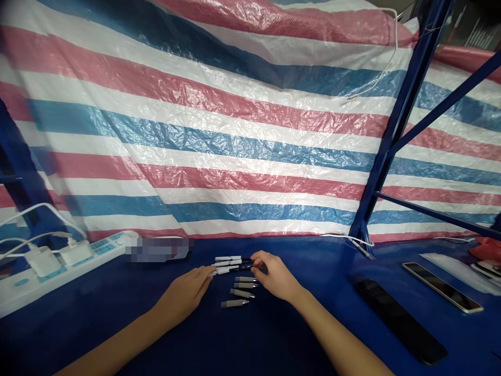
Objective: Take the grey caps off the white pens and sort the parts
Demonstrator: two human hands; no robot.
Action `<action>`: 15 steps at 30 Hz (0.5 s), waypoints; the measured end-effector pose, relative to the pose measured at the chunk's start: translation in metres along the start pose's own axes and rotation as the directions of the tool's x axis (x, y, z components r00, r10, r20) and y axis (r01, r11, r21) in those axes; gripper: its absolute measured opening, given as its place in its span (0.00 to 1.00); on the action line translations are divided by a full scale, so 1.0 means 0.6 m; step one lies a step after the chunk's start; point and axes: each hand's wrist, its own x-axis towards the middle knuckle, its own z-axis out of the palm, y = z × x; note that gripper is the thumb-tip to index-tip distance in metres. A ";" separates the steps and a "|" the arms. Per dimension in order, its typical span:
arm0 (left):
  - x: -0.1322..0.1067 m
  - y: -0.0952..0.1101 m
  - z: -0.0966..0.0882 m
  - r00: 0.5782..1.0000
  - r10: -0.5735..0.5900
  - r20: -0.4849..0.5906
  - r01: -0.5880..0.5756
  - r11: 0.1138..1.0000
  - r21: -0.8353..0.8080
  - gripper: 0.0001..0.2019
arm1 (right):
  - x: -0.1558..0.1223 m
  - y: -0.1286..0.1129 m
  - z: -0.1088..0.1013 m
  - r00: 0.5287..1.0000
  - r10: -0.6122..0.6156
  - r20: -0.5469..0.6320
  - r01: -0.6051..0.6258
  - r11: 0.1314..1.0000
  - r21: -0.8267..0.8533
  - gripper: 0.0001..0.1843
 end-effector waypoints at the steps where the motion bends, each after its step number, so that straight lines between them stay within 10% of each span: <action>1: 0.000 0.000 0.002 1.000 0.012 -0.006 -0.012 1.000 0.003 0.16 | -0.001 0.000 -0.001 1.000 -0.014 -0.001 0.014 1.000 -0.002 0.14; 15: 0.004 0.004 -0.009 0.985 0.140 -0.099 -0.139 0.990 0.018 0.17 | -0.006 -0.020 0.009 0.974 -0.207 0.087 0.219 0.963 -0.158 0.08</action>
